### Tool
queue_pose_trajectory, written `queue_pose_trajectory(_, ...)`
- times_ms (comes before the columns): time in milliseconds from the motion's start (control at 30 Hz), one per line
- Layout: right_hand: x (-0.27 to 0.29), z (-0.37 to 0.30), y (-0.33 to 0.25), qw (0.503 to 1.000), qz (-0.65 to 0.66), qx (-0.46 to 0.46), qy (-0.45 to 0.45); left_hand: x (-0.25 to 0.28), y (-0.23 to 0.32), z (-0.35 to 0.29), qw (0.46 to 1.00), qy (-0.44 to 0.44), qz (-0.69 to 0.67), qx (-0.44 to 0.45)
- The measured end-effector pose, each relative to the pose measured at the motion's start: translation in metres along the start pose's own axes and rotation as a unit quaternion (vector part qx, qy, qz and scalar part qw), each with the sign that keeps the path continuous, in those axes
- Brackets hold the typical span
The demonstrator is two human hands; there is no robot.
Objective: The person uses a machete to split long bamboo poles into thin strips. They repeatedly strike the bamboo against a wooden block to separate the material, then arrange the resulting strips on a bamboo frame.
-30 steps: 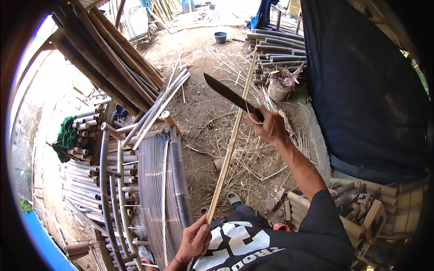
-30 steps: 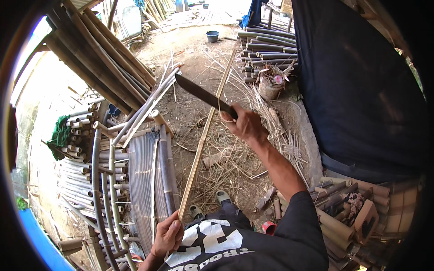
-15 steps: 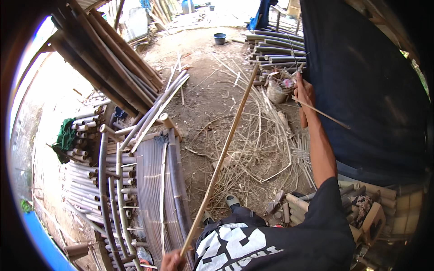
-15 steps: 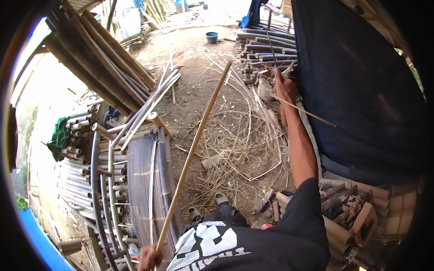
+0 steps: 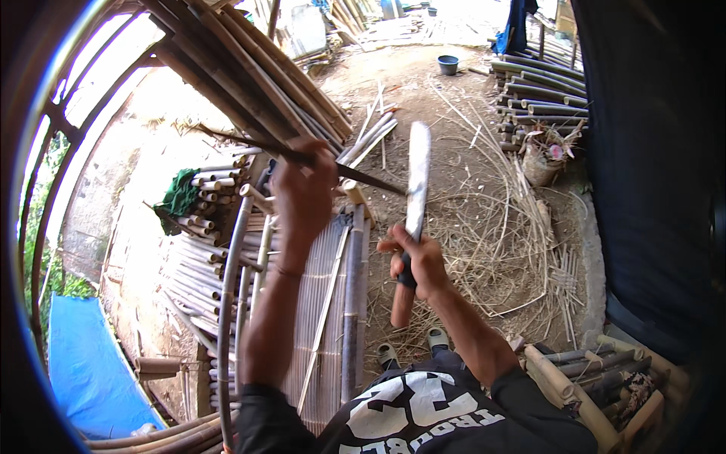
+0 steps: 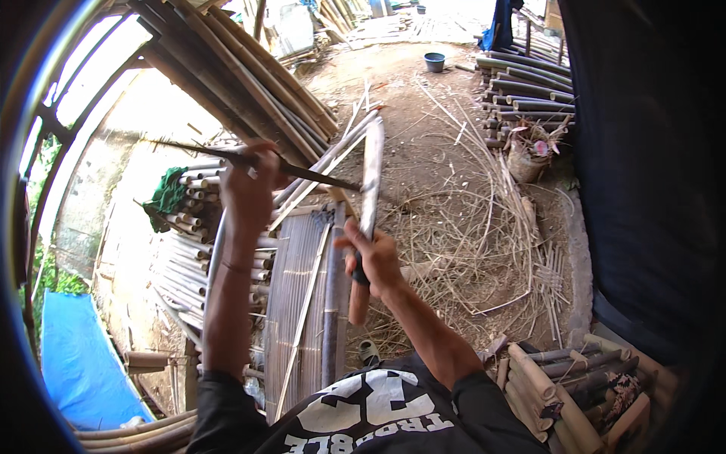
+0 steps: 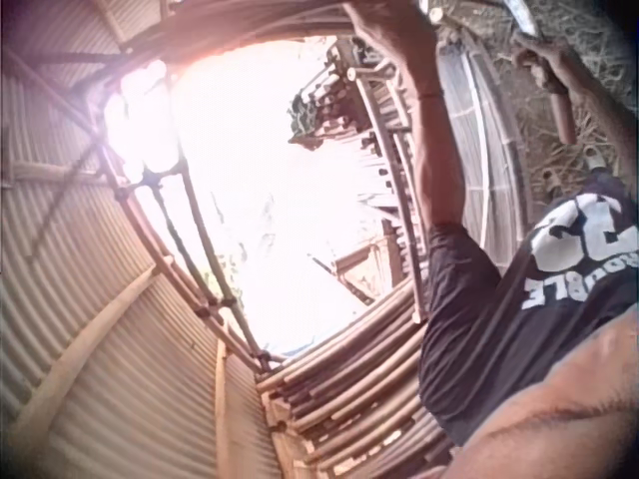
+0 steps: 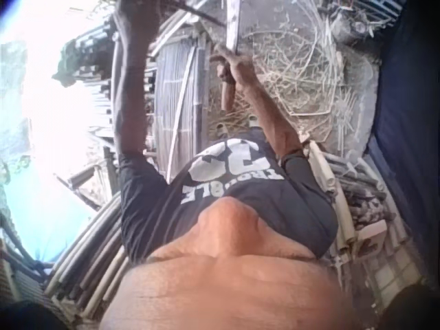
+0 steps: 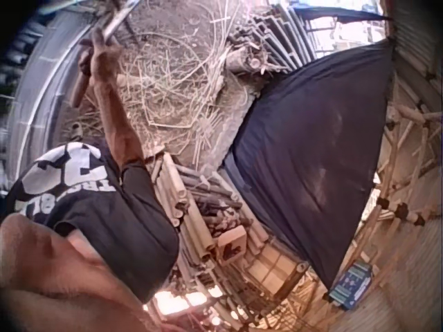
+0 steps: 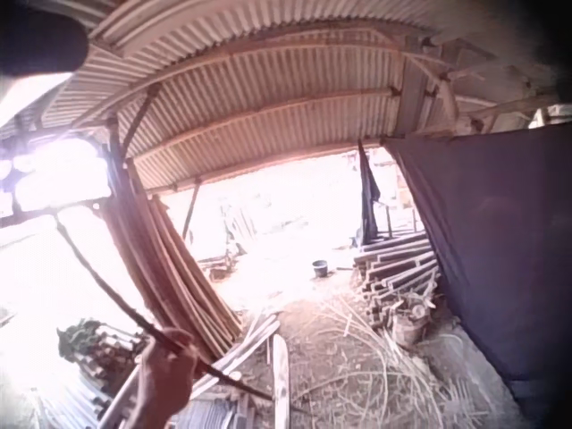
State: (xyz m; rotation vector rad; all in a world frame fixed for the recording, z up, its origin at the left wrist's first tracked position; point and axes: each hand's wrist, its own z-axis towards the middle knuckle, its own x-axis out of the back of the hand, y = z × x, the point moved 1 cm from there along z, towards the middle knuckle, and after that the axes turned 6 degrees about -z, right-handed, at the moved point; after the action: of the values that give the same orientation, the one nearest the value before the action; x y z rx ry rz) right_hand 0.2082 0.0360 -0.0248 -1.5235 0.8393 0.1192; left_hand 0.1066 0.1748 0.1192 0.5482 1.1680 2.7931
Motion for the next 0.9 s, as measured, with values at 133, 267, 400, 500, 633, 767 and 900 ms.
queue_pose_trajectory(133, -0.007, 0.042, -0.008, 0.981, 0.111, 0.045, 0.156, -0.035, -0.007, -0.108, 0.920, 0.085, -0.302, 0.234)
queue_pose_trajectory(267, 0.031, 0.052, -0.011, 0.976, -0.005, 0.076, 0.205, -0.021, -0.029, -0.167, 0.831, -0.177, -0.286, 0.442)
queue_pose_trajectory(400, 0.054, 0.065, -0.025, 0.974, -0.131, 0.120, 0.140, 0.040, 0.026, -0.178, 0.959, -0.243, 0.128, 0.075)
queue_pose_trajectory(500, 0.063, 0.076, -0.058, 0.958, -0.218, 0.143, 0.120, 0.065, -0.024, -0.204, 0.896, -0.351, 0.113, 0.249)
queue_pose_trajectory(633, 0.074, 0.097, -0.089, 0.877, -0.427, 0.198, 0.098, 0.065, -0.054, -0.241, 0.731, -0.335, -0.303, 0.512)
queue_pose_trajectory(767, 0.068, 0.056, -0.074, 0.704, -0.677, 0.198, 0.079, 0.029, -0.046, -0.234, 0.749, -0.245, -0.378, 0.487)
queue_pose_trajectory(900, 0.063, -0.001, -0.018, 0.600, -0.736, 0.315, 0.003, -0.001, -0.042, -0.220, 0.838, -0.181, -0.283, 0.430)
